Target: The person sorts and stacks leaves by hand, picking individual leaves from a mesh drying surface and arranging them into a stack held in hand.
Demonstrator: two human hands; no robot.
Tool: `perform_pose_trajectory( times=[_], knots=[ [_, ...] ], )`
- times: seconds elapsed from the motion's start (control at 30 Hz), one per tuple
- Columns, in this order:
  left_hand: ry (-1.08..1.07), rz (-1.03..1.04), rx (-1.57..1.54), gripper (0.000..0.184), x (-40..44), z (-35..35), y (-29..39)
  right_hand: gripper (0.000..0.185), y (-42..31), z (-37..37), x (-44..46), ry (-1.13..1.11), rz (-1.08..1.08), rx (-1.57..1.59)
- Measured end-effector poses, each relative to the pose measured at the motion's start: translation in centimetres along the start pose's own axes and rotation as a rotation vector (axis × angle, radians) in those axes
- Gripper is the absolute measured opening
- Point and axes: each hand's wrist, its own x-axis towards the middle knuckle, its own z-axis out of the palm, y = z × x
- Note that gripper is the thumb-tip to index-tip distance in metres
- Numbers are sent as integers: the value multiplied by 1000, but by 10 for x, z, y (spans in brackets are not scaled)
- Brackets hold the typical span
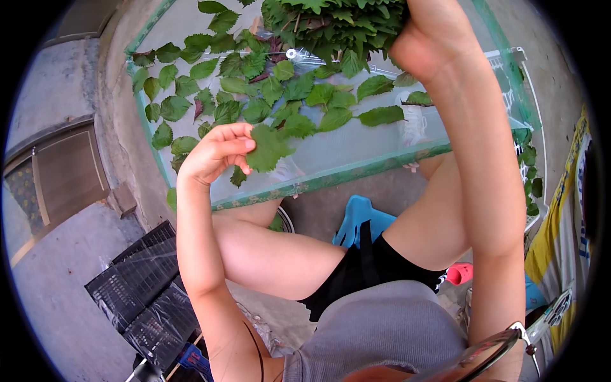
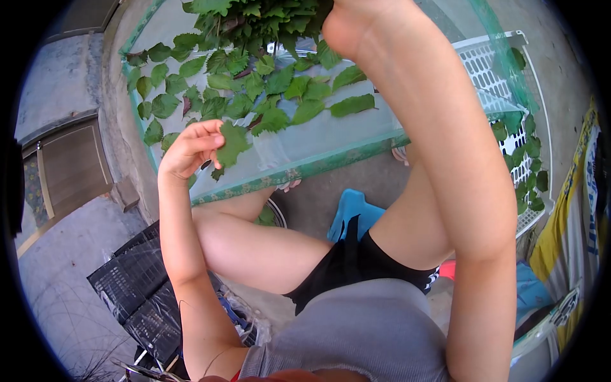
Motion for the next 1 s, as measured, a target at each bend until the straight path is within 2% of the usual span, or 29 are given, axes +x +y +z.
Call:
perform_pose_trajectory(
  times=[0.07, 0.13, 0.2, 0.23, 0.3, 0.4, 0.53, 0.63, 0.7, 0.83, 0.9, 0.93, 1.0],
  knots=[
    [62, -233, 320, 11, 5, 6, -4, 11, 1, -5, 2, -43, -3, -11],
    [78, -272, 434, 14, 9, 11, -11, 11, 1, -3, 2, -52, -31, -29],
    [102, -267, 692, 20, 10, 16, -13, 10, 2, -3, 2, -35, -28, -20],
    [102, -268, 690, 20, 10, 20, -13, 9, 3, -3, 2, -19, -28, -11],
    [129, -231, 850, 26, 9, 25, -12, 9, 4, -2, 3, -4, -24, -5],
    [146, -178, 926, 30, 8, 28, -10, 9, 6, -1, 4, -14, -38, -23],
    [193, -144, 937, 27, 10, 19, -6, 8, 9, 1, 3, -13, -31, -12],
    [311, -78, 938, 22, 19, 4, -13, 8, 9, 3, 3, 11, -51, -41],
    [462, 129, 1047, 20, 23, 4, -16, 7, 9, 4, 4, 27, -46, -61],
    [424, 239, 1096, 26, 34, 1, -24, 8, 12, 6, 2, 25, -57, -57],
    [393, 259, 1299, 27, 38, 4, -29, 8, 13, 9, 0, 44, -71, -59],
    [393, 259, 1299, 27, 40, 7, -30, 8, 13, 9, -1, 57, -74, -70],
    [354, 269, 1474, 20, 41, 10, -31, 8, 13, 8, 1, 69, -75, -82]
  ],
)
